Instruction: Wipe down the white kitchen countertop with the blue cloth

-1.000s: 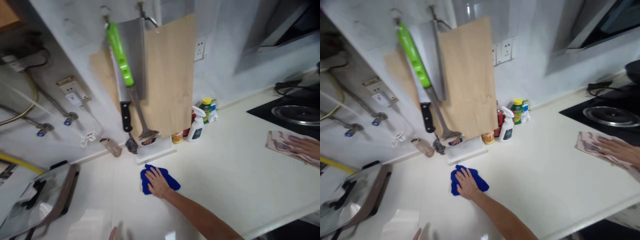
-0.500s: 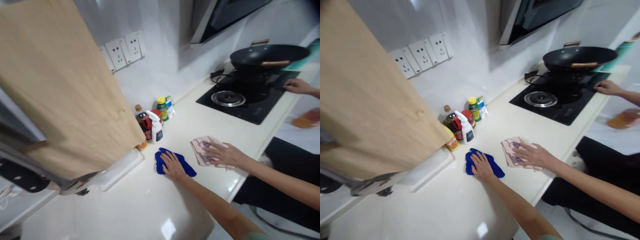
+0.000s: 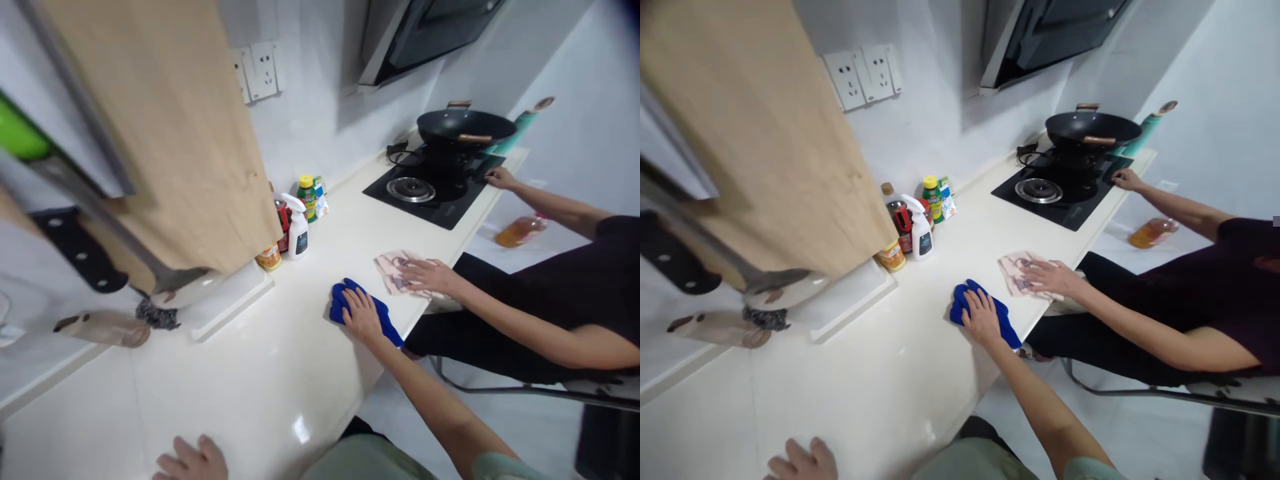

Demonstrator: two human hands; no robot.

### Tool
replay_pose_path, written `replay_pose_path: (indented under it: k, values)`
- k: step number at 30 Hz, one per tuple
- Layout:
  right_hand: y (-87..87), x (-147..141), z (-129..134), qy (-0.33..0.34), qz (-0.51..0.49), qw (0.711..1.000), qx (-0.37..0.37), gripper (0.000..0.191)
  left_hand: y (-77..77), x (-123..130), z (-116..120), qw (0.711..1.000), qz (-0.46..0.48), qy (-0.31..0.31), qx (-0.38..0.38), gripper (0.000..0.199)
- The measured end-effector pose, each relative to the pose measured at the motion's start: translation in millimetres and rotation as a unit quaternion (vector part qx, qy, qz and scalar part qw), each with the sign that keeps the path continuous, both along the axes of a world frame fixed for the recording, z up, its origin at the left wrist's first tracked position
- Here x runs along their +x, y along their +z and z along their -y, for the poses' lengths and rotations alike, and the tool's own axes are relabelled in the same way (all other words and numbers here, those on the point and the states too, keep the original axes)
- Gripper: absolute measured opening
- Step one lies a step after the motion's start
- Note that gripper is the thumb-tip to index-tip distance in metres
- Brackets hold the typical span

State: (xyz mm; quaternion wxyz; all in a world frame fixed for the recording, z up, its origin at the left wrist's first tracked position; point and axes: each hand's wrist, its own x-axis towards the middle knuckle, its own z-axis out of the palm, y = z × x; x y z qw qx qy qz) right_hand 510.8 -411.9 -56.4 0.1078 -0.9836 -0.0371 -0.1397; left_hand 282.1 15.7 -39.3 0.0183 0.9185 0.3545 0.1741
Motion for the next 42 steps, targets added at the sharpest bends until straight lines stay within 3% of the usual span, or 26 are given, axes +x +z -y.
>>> replay_pose_path:
  k: [4,9,14,18,20,23,25,27,29,30,33,38,40,42]
  values:
    - [-3.4,-55,7,-0.036,0.008,0.999,-0.028,0.055,8.7,-3,8,0.999,0.021,0.007,-0.039,0.083]
    - [-11.5,-117,-11,-0.074,0.004,0.996,-0.045,0.055,12.6,-13,6,0.991,0.007,-0.004,-0.132,0.081]
    - [-10.8,-159,-50,-0.068,-0.011,0.997,-0.042,0.056,12.4,-29,-5,0.977,0.005,-0.055,-0.207,0.074]
    - [-1.2,-188,-103,-0.04,-0.036,0.998,-0.028,0.056,8.5,-47,-9,0.96,0.021,-0.094,-0.264,0.074]
    - [6.0,-200,-136,-0.001,-0.056,0.998,-0.011,0.058,7.6,-56,-4,0.944,0.043,-0.128,-0.302,0.072]
    - [18.0,-212,-186,0.12,-0.092,0.988,0.021,0.063,11.3,-67,14,0.913,0.076,-0.188,-0.353,0.066]
    - [24.1,-215,-212,0.249,-0.108,0.961,0.053,0.064,16.4,-71,32,0.893,0.075,-0.235,-0.376,0.062]
    - [26.2,-215,-225,0.385,-0.108,0.91,0.107,0.061,21.6,-71,49,0.876,0.065,-0.283,-0.385,0.061]
    - [23.7,-214,-225,0.437,-0.079,0.876,0.188,0.052,25.2,-70,63,0.869,0.059,-0.318,-0.374,0.06]
    - [21.1,-213,-219,0.415,-0.052,0.877,0.235,0.046,25.9,-68,68,0.871,0.059,-0.327,-0.361,0.059]
    - [11.4,-211,-182,0.263,0.03,0.905,0.332,0.037,23.2,-60,84,0.891,0.052,-0.331,-0.306,0.057]
    - [-5.0,-212,-111,0.168,0.075,0.921,0.343,0.039,7.8,-35,132,0.932,-0.005,-0.34,-0.128,0.059]
    - [-13.1,-211,-95,0.147,0.094,0.929,0.327,0.037,3.0,-29,147,0.938,-0.02,-0.337,-0.076,0.068]
    - [-21.3,-208,-87,0.137,0.108,0.934,0.312,0.035,0.7,-32,147,0.934,-0.034,-0.353,-0.051,0.073]
